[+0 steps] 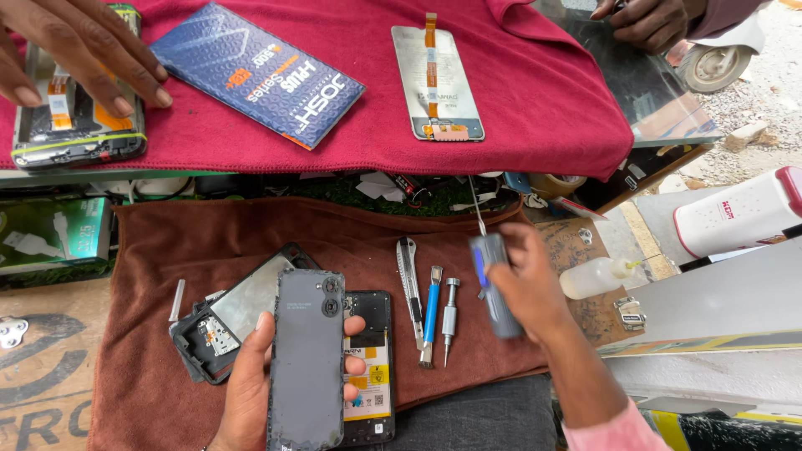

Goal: The person handles a disassembled smartphone, peeling protective film from a new screen and securing it with a rubber band. They then use a hot air gun to heat the back cover of the phone and attempt to pry it open with a metal tool.

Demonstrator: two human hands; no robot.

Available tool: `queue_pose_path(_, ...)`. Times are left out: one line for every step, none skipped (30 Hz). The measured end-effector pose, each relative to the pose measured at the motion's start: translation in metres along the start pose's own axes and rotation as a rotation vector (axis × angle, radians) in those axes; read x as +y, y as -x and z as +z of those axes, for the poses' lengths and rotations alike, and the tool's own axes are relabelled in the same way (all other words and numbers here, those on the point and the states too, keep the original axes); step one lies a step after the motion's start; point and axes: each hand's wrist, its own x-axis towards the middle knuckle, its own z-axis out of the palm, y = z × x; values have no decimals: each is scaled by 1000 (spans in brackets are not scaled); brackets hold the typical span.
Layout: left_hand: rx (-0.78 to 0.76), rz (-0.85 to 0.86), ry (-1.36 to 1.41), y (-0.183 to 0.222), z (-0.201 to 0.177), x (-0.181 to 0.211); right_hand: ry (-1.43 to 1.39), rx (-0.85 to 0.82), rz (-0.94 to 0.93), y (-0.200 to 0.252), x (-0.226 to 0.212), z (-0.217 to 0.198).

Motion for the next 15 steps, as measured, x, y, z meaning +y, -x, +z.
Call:
queue_pose_path(7, -3, 13, -1, 0, 0, -152, -56, 41, -19, 6, 3)
queue_pose_path(14, -6, 26, -2, -1, 0, -303, -114, 80, -36, 9, 5)
queue_pose_path(17, 2, 25, -3, -2, -1, -455, -174, 122, -48, 12, 6)
queue_pose_path(20, 10, 25, -4, -4, -3, -429, -178, 95, -56, 13, 8)
queue_pose_path(24, 20, 25, -6, -6, -4, -402, -184, 68, -64, 12, 13)
queue_pose_path(18, 13, 39, -7, -8, -4, -374, -189, 41, -68, 10, 18)
queue_pose_path(14, 5, 55, -8, -9, -5, -378, -205, 20, -69, 9, 20)
queue_pose_path(10, -3, 71, -8, -9, -5, -383, -220, -1, -70, 7, 23)
queue_pose_path(37, -13, 65, -10, -9, -4, -385, -235, -21, -71, 6, 24)
queue_pose_path(63, -23, 58, -11, -8, -3, -404, -254, -32, -71, 6, 25)
queue_pose_path(89, -36, 53, -11, -7, -2, -423, -270, -41, -68, 8, 24)
queue_pose_path(99, -34, 46, -12, -5, -2, -441, -287, -49, -67, 10, 23)
queue_pose_path(111, -34, 39, -11, -4, -2, -480, -291, -50, -67, 12, 22)
queue_pose_path(123, -35, 31, -11, -3, -2, -520, -295, -51, -67, 14, 20)
queue_pose_path(132, -43, 21, -11, -3, -3, -561, -298, -50, -67, 17, 18)
